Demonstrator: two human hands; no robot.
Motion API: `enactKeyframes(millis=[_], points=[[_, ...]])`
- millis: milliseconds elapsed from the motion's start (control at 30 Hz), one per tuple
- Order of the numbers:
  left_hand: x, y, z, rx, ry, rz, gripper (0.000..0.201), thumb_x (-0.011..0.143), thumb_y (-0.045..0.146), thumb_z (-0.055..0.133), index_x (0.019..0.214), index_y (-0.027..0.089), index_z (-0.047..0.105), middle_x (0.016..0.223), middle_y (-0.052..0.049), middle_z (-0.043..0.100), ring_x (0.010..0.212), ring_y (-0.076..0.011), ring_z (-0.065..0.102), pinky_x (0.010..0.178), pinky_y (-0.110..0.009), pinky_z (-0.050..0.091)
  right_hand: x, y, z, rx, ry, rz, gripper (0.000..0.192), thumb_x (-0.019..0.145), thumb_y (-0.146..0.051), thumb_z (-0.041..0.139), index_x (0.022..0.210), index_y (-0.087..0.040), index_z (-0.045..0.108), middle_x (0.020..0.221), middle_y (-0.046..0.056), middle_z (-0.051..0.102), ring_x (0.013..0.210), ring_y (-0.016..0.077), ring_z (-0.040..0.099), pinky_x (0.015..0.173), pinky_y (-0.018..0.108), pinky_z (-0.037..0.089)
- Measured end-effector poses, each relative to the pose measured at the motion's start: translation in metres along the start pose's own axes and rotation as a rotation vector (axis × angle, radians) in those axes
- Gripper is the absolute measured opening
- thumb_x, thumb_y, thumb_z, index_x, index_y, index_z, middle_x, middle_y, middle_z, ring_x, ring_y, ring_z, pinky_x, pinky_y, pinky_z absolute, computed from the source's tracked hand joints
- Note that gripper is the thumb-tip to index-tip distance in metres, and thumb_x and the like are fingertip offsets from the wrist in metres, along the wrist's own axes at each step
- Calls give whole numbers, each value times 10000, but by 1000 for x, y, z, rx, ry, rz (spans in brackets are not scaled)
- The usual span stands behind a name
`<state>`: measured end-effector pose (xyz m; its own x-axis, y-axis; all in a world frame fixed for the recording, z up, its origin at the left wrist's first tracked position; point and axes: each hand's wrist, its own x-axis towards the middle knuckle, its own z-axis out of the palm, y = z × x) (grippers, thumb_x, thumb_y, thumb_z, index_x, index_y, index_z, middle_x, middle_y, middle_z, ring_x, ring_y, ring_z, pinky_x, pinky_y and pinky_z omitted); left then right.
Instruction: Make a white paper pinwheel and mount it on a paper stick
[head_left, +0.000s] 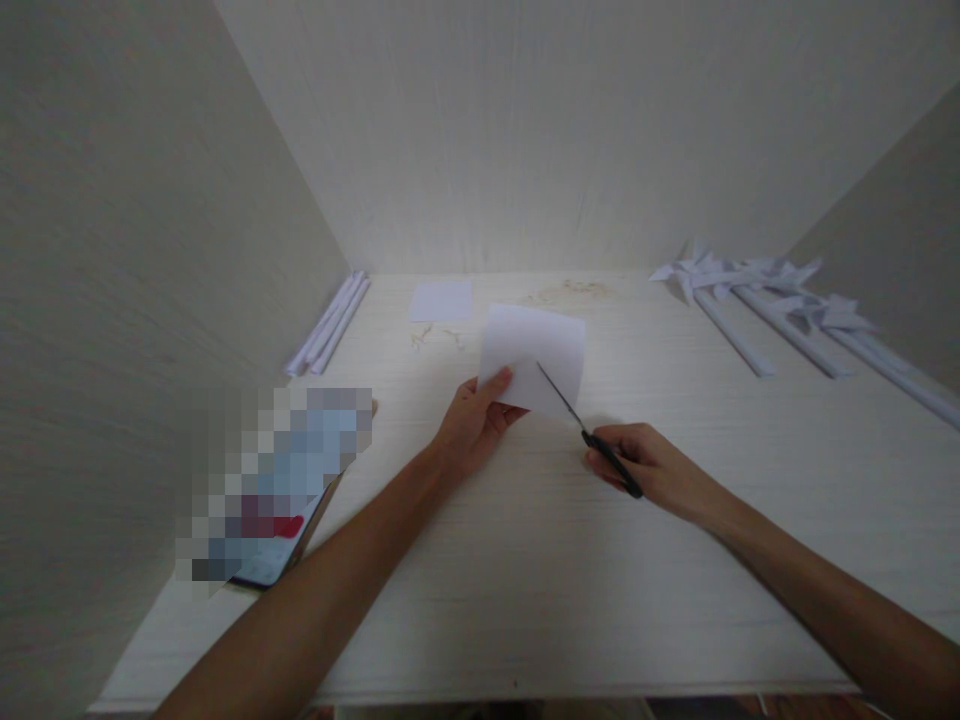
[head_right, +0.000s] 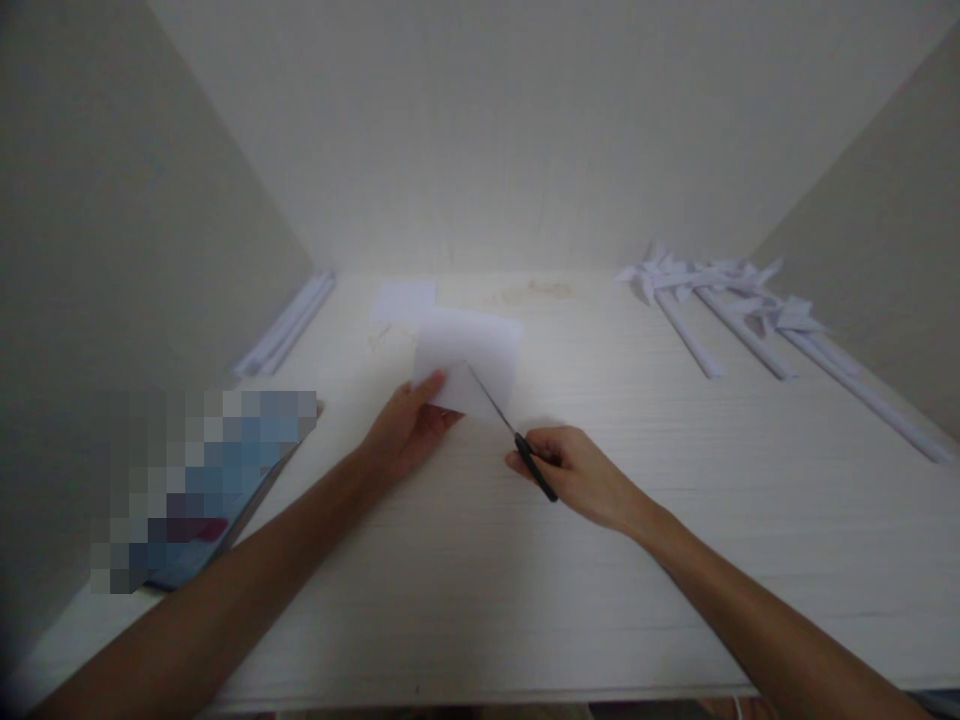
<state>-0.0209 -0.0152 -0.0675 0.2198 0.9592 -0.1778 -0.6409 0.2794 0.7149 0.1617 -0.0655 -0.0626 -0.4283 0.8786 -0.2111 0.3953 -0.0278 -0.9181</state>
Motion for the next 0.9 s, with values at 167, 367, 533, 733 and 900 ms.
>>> enactKeyframes(millis=[167, 367, 533, 733, 900], points=[[0, 0, 0, 15, -7, -4, 106, 759, 125, 532, 751, 77, 627, 781, -88, 670, 676, -138, 630, 676, -271, 534, 0, 0, 1, 7, 4, 15, 389, 747, -472, 512, 535, -190, 349, 491, -65, 291, 445, 66, 271, 412, 226, 193], [0, 0, -1, 16, -5, 1, 109, 761, 125, 529, 767, 77, 626, 786, -97, 671, 699, -149, 634, 711, -293, 530, 0, 1, 1, 31, 6, 21, 390, 748, -483, 505, 538, -192, 352, 489, -62, 304, 444, 69, 276, 412, 225, 198], [1, 0, -1, 26, -3, -12, 107, 766, 127, 521, 768, 87, 621, 776, -83, 670, 695, -144, 635, 723, -297, 526, 0, 2, 1, 21, 9, 8, 405, 746, -505, 495, 534, -191, 353, 487, -59, 308, 445, 70, 282, 414, 228, 192], [0, 0, -3, 20, -31, -36, 88, 747, 133, 547, 775, 91, 620, 775, -69, 672, 676, -133, 636, 687, -274, 528, 1, 5, 1, 30, 10, -25, 406, 766, -503, 475, 544, -188, 348, 495, -61, 302, 445, 64, 270, 414, 225, 188], [-2, -1, -4, 7, -108, -100, 94, 707, 77, 576, 789, 89, 619, 742, -60, 678, 660, -133, 643, 661, -248, 528, 1, 5, 1, 24, 36, -17, 418, 768, -515, 468, 537, -190, 339, 487, -65, 284, 440, 64, 261, 412, 230, 173]])
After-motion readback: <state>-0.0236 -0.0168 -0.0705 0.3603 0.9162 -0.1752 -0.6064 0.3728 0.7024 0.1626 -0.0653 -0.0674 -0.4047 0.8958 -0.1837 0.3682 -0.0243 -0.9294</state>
